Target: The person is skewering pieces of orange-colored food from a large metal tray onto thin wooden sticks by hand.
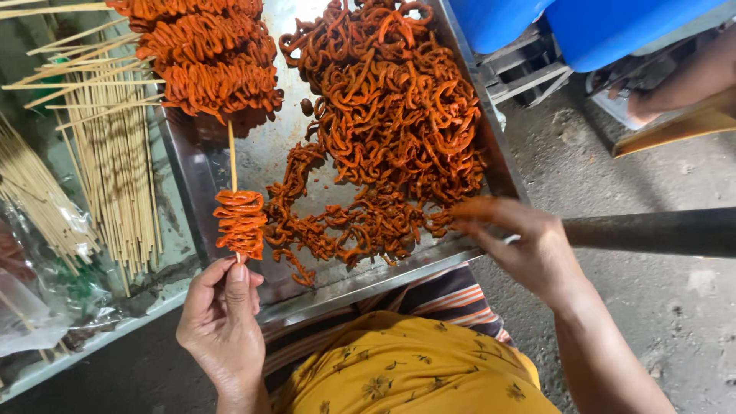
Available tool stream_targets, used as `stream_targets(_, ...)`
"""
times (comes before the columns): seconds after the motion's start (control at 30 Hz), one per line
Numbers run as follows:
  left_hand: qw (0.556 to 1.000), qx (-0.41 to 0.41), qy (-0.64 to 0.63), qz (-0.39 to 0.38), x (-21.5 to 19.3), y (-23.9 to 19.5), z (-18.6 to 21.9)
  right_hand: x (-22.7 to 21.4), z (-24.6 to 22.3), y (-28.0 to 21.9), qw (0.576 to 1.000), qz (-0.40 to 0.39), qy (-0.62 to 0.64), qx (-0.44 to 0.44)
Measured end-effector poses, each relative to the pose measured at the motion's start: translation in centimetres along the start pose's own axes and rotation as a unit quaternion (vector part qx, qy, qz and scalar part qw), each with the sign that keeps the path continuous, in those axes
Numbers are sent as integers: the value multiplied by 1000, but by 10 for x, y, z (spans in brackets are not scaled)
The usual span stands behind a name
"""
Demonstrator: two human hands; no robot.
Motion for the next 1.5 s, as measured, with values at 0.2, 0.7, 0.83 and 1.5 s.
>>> stream_targets(0.2, 1000, 15, -17, -15, 2, 0, 2, 5, 5, 33, 983, 78, -165, -27)
stream_targets(0.7, 1000, 8, -15, -14, 3, -1, 4, 30, -2, 87, 991, -38, 126, 28)
stream_targets(0.83, 1000, -7, 23, 10, 0, -2, 5, -16, -48, 91, 978, -44, 203, -20)
stream_targets(1.5, 1000, 11, -6, -5, 1, -3, 7, -6, -49, 83, 994, -5, -42, -101)
Point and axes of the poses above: each hand's wrist, its own y-axis towards the middle knuckle, its own x-axis out of the palm, z = x × y, the point moved 7 cm from there along y, towards the middle knuckle, and after that the axes turned 14 degrees about -y, right-handed, at the moved point
